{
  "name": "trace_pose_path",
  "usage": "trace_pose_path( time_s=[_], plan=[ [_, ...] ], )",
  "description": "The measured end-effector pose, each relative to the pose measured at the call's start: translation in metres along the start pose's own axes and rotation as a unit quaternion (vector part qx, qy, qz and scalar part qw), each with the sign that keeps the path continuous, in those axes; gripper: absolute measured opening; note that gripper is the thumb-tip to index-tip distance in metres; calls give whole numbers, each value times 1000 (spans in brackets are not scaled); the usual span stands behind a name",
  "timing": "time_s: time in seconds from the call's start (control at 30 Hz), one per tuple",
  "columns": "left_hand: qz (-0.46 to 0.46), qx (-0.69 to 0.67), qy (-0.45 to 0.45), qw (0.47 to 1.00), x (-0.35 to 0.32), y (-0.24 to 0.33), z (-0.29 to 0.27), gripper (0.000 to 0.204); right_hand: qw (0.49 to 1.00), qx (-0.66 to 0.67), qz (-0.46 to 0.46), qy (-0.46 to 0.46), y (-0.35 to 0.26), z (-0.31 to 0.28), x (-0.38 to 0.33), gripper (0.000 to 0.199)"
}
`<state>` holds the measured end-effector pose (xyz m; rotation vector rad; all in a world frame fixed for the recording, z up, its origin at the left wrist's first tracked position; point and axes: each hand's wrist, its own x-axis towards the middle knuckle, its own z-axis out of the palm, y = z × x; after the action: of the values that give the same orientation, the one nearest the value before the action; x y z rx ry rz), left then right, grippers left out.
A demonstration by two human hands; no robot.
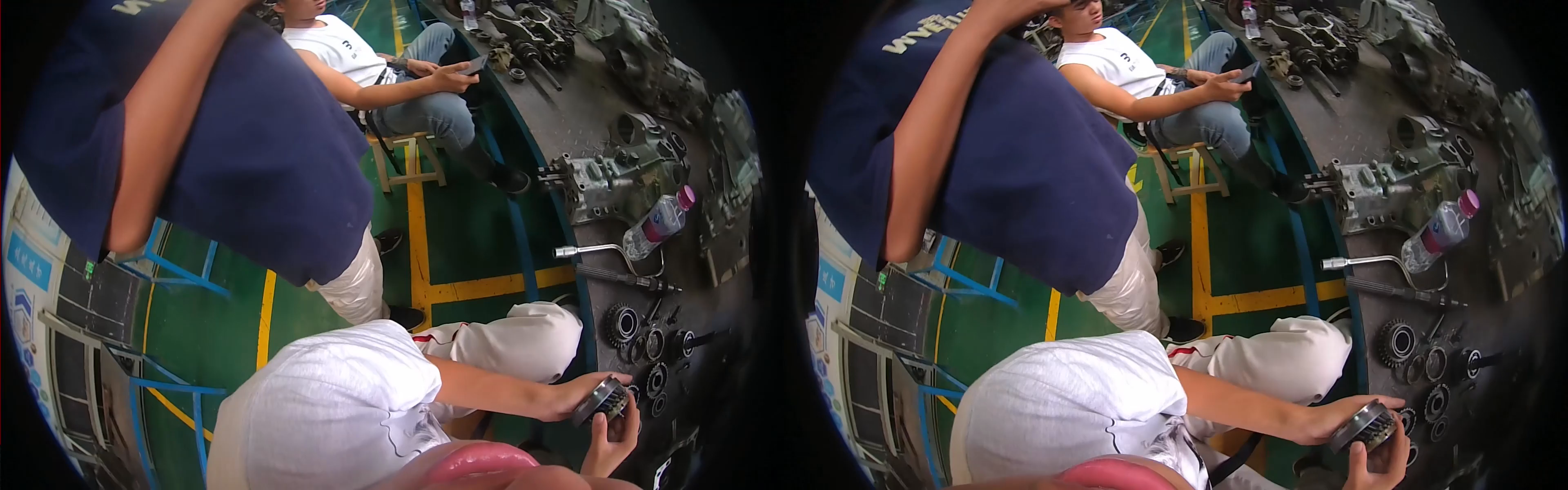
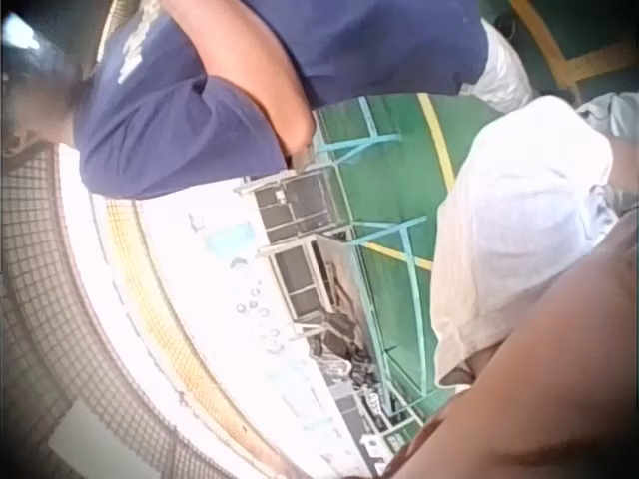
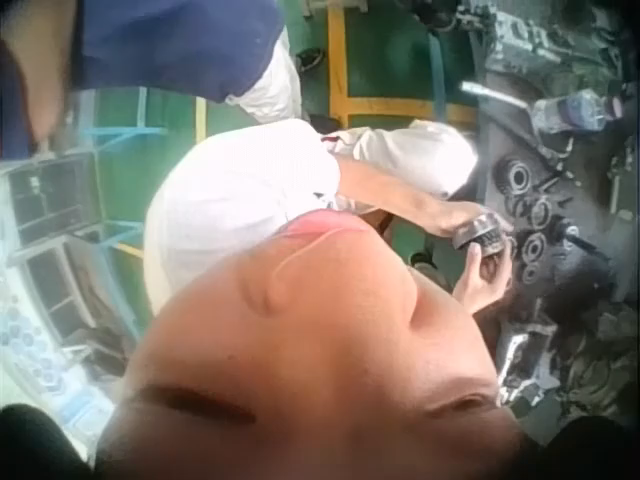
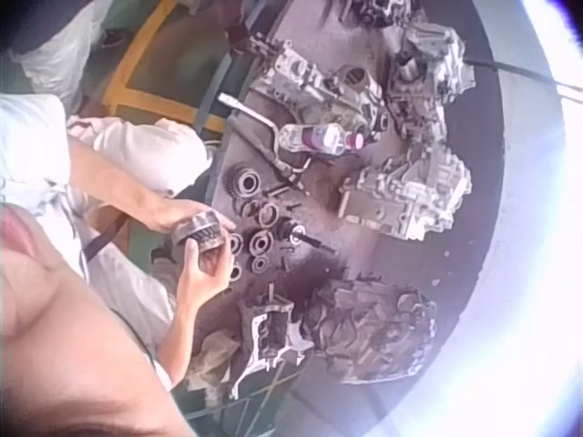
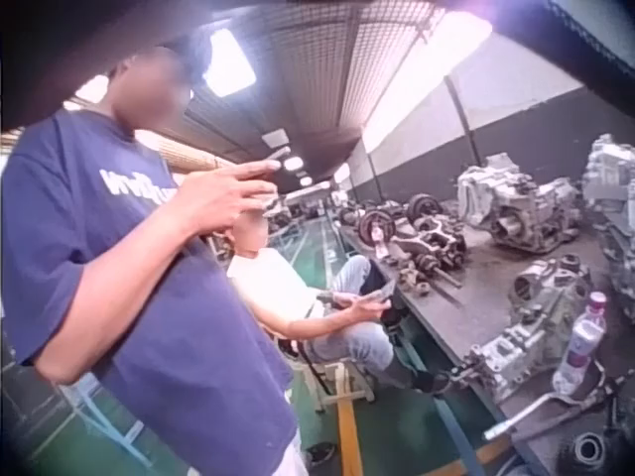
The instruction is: The person handles a large gear assembly by hand, then slides a smaller gear and a metal shaft into the central hub, checking the fit as they assemble the transmission parts on a workbench.
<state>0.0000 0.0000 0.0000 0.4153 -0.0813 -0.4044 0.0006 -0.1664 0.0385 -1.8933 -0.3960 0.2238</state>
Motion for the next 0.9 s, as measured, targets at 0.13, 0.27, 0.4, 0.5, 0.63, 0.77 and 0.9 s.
trace_pose_path(
  time_s=[0.13,0.27,0.4,0.5,0.63,0.77,0.9],
  plan=[
    [-31,-3,38,999,-18,0,7,40,996,49,9,72,-27,31,-24,56],
    [-51,-6,47,998,-10,11,22,32,996,36,5,80,-20,16,-15,53],
    [-36,41,181,982,1,-1,29,24,993,61,22,95,-21,11,-13,51],
    [-6,34,184,982,0,0,38,24,990,68,21,120,-20,11,-14,51],
    [3,-49,184,982,1,-7,50,30,989,99,-4,113,-15,1,-17,52],
    [-50,-28,128,990,0,7,68,50,987,104,-6,122,-26,1,-20,52],
    [-79,6,81,994,7,11,68,46,987,73,-22,143,-24,0,-18,50]
  ],
)
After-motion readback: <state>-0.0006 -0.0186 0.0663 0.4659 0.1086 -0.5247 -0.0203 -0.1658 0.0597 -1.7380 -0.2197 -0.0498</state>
